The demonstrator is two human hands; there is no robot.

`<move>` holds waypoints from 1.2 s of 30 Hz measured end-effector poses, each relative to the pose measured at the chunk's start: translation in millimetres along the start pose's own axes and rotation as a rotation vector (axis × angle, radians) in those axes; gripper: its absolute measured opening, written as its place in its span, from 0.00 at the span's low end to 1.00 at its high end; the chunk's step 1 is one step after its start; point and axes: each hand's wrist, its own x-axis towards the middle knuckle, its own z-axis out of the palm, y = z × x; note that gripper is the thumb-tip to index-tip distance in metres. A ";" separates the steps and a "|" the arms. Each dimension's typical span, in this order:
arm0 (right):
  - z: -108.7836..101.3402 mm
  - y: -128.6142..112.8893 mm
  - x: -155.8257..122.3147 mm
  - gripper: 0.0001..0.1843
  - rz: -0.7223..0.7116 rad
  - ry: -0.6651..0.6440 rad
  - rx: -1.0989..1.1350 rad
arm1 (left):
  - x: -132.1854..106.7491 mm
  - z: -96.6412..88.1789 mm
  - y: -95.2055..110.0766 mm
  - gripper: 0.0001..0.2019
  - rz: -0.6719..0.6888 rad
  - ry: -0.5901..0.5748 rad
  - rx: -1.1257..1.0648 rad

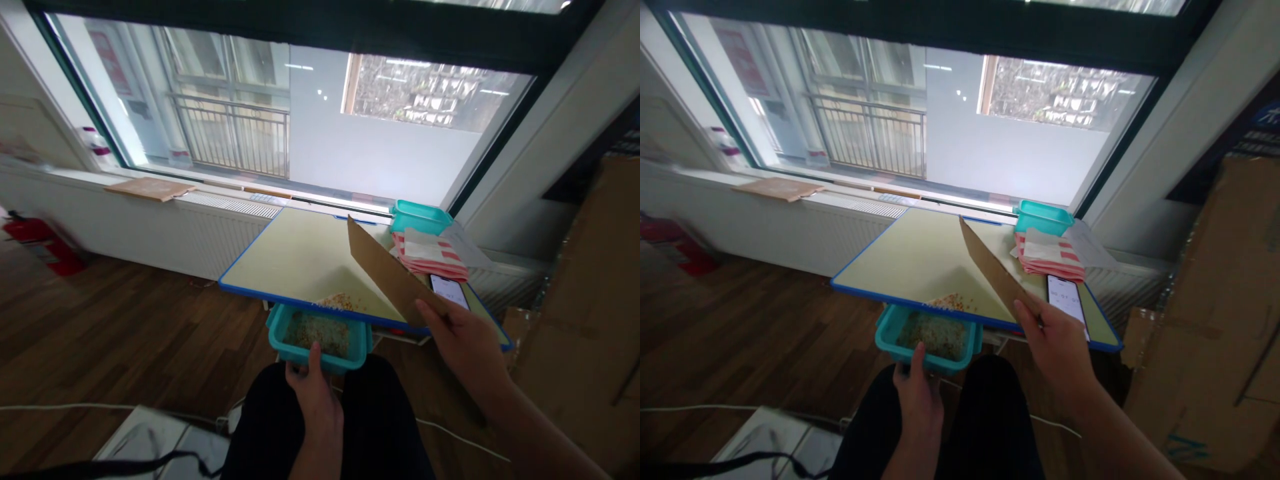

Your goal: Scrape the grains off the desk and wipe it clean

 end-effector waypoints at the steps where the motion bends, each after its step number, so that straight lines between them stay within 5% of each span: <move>1: 1.8 -4.4 -4.6 0.17 -0.034 -0.003 -0.017 | -0.2 0.3 -0.1 0.28 0.003 0.004 0.005; 6: 11.1 -29.1 -13.8 0.18 -0.236 -0.078 -0.124 | 2.4 -1.4 0.8 0.27 0.007 0.002 0.021; 13: 9.9 -47.5 -32.4 0.18 -0.479 0.018 -0.109 | 11.7 -4.8 8.5 0.28 0.010 -0.002 0.011; 29: -2.3 -78.4 -56.5 0.17 -0.371 0.033 0.010 | 5.7 -6.1 7.5 0.29 -0.024 0.003 -0.023; 36: 24.1 -59.8 -20.1 0.16 -0.322 0.030 0.043 | 8.3 -7.2 12.5 0.31 -0.022 0.015 -0.002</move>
